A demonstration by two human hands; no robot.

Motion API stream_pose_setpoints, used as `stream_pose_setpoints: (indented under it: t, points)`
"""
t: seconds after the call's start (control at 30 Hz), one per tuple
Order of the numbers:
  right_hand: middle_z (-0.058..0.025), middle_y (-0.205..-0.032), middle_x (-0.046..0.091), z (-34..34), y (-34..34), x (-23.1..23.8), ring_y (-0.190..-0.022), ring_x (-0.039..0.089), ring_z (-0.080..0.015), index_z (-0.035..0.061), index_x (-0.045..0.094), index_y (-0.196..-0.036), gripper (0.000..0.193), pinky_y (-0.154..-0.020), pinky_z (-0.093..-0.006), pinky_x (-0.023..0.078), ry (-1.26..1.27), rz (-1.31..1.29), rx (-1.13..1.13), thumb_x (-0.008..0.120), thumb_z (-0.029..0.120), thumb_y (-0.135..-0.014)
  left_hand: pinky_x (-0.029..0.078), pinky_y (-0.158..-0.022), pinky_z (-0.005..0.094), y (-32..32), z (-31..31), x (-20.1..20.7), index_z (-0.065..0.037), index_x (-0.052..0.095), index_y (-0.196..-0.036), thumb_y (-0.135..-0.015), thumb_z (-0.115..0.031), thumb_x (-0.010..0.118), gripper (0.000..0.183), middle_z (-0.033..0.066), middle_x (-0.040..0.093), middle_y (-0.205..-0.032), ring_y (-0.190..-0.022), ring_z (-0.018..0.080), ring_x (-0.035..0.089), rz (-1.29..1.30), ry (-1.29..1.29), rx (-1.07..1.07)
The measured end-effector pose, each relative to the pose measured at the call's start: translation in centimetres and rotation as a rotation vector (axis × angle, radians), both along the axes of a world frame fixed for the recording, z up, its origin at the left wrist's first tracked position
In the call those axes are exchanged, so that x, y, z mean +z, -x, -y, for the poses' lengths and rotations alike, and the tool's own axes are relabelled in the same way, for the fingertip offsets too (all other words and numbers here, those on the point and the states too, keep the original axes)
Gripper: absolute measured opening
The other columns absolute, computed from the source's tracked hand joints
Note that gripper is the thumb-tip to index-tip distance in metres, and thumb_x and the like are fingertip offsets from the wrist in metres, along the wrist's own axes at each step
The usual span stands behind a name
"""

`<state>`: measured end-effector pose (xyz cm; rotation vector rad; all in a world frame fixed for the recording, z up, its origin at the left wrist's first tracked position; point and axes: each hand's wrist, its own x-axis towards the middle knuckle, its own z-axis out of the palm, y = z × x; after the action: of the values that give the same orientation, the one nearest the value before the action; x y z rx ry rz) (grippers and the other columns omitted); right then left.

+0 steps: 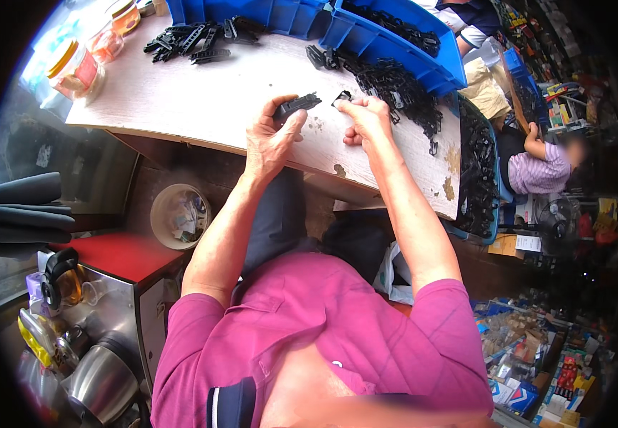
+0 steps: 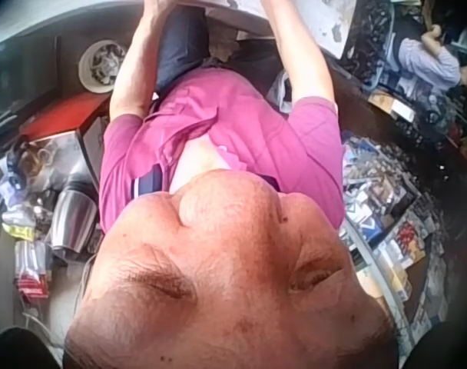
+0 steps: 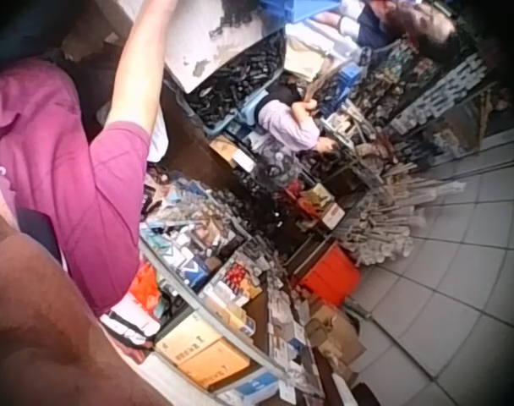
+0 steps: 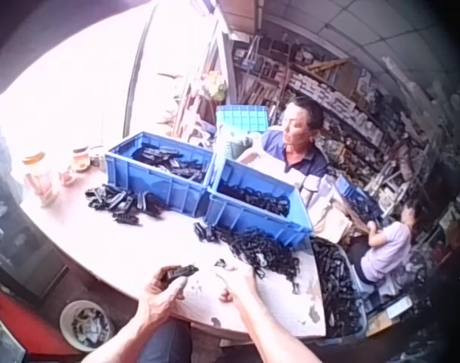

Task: The person assembles small plastic parts by hand on a workbench, taking them from storage bins and fitting them together.

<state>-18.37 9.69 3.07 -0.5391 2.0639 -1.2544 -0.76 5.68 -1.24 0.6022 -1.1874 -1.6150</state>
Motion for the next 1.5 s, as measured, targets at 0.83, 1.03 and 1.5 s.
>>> stream_pose_setpoints:
  t: [0.83, 1.03, 1.5]
  points:
    - [-0.0043, -0.048, 0.05, -4.1, -2.3, 1.0, -0.035, 0.049, -0.0133, 0.0033, 0.058, -0.085, 0.022, -0.035, -0.0273, 0.043, 0.127, 0.117, 0.249, 0.072, 0.02, -0.082, 0.051, -0.063, 0.022, 4.1, 0.1, -0.8, 0.001, 0.059, -0.112, -0.085, -0.005, 0.065, 0.028, 0.005, 0.066, -0.083, -0.07, 0.0081, 0.062, 0.052, -0.072, -0.022]
    - [-0.003, -0.046, 0.047, -5.0, -3.3, -0.9, -0.032, 0.045, -0.0141, -0.0017, 0.061, -0.088, 0.023, -0.033, -0.0302, 0.043, 0.393, 0.293, 0.161, 0.065, 0.021, -0.086, 0.056, -0.067, 0.025, 4.0, -1.7, -0.7, 0.001, 0.057, -0.116, -0.087, -0.009, 0.069, 0.032, 0.0077, 0.065, -0.089, -0.07, 0.0119, 0.064, -0.082, -0.084, 0.028]
    - [0.0003, -0.045, 0.042, -5.6, -2.2, 0.0, -0.034, 0.042, -0.0127, 0.0056, 0.053, -0.075, 0.019, -0.036, -0.0267, 0.039, 0.603, 0.269, 0.124, 0.063, 0.015, -0.088, 0.049, -0.056, 0.0236, 2.8, -1.4, 0.8, -0.002, 0.062, -0.107, -0.08, -0.009, 0.064, 0.028, 0.0025, 0.061, -0.071, -0.059, 0.0077, 0.057, 0.33, 0.073, -0.219]
